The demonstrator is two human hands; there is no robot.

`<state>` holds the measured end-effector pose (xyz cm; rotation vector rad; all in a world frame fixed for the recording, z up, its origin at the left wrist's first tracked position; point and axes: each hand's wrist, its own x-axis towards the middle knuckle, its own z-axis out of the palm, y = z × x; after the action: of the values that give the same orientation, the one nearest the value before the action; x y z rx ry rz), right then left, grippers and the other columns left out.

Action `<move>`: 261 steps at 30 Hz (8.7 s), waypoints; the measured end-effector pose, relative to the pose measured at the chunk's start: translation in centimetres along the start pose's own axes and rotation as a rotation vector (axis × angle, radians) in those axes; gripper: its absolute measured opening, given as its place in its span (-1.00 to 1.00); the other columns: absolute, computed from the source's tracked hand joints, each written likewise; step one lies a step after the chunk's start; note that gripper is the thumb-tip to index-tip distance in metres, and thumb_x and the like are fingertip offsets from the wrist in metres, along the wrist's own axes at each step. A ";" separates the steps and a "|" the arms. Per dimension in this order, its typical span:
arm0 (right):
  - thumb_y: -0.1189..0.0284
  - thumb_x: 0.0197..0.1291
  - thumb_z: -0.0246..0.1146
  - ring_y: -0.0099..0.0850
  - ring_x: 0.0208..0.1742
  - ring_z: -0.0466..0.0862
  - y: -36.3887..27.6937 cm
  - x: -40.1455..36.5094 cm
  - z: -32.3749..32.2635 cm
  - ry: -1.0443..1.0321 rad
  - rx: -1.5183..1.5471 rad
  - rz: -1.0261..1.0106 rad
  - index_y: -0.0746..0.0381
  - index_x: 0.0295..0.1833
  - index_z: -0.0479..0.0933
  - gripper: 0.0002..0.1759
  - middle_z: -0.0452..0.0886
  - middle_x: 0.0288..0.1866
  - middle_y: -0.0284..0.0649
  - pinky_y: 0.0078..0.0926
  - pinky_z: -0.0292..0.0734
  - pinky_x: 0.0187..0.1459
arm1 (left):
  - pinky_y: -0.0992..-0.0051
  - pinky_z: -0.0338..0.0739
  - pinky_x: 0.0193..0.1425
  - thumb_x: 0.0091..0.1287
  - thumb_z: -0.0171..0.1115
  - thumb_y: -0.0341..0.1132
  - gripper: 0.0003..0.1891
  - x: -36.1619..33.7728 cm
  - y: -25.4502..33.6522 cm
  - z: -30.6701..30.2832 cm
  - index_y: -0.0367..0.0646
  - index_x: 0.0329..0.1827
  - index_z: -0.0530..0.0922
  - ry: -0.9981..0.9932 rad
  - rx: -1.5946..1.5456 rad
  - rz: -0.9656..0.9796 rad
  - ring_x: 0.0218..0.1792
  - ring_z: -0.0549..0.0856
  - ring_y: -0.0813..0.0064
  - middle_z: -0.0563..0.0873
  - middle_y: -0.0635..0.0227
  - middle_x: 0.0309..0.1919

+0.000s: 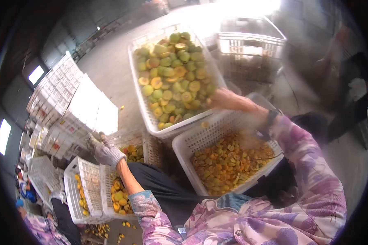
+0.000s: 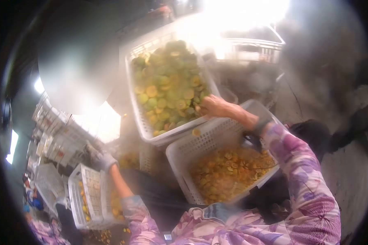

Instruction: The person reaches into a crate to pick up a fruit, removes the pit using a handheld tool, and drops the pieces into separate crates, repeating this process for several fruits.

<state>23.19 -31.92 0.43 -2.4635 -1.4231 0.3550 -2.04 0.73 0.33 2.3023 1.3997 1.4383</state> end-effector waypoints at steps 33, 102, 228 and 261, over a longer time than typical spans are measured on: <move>0.33 -0.02 0.35 -0.11 -0.28 0.64 5.9 13.5 2.2 0.614 -0.215 0.083 0.29 -0.30 0.58 -0.75 0.57 -0.30 0.01 -0.11 0.54 -0.26 | 0.40 0.53 0.04 0.41 0.10 -0.03 -0.59 -7.7 9.1 2.2 -0.12 0.12 0.59 -0.872 -1.045 -0.315 -0.08 0.66 0.46 0.68 0.32 -0.04; 0.41 0.35 0.09 -0.55 -0.61 0.45 -8.8 1.2 9.0 -0.668 1.639 -0.027 0.12 -0.06 0.43 -0.90 0.40 -0.55 -0.42 -0.69 0.27 -0.60 | 0.34 0.53 -0.36 0.47 0.00 0.03 -0.47 -10.5 11.4 1.5 -0.11 -0.65 0.42 -0.965 -1.742 -0.861 -0.57 0.54 0.34 0.49 0.29 -0.68; 0.29 0.22 0.25 -0.66 -0.56 0.36 -10.7 9.0 4.9 0.090 1.368 -0.185 0.25 0.16 0.43 -0.56 0.45 -0.42 -0.39 -0.67 0.23 -0.56 | 0.28 0.56 0.18 0.48 -0.15 0.14 -0.42 -8.2 2.1 12.2 -0.16 0.31 0.35 -0.976 -2.042 -0.632 0.13 0.57 0.31 0.56 0.20 0.12; 0.62 0.01 0.23 0.17 -0.23 0.61 -16.6 7.3 11.9 0.716 0.367 -0.032 0.33 -0.08 0.27 -0.64 0.60 -0.31 0.16 -0.04 0.48 -0.31 | 0.45 0.62 -0.11 0.45 -0.03 0.14 -0.48 -7.8 10.0 3.6 -0.21 -0.13 0.61 -0.612 -1.444 -0.795 -0.25 0.69 0.41 0.71 0.25 -0.24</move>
<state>9.29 -16.24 -5.34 -1.9616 -0.9780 -0.2423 6.10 -9.43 -1.89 0.9027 0.5271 0.8020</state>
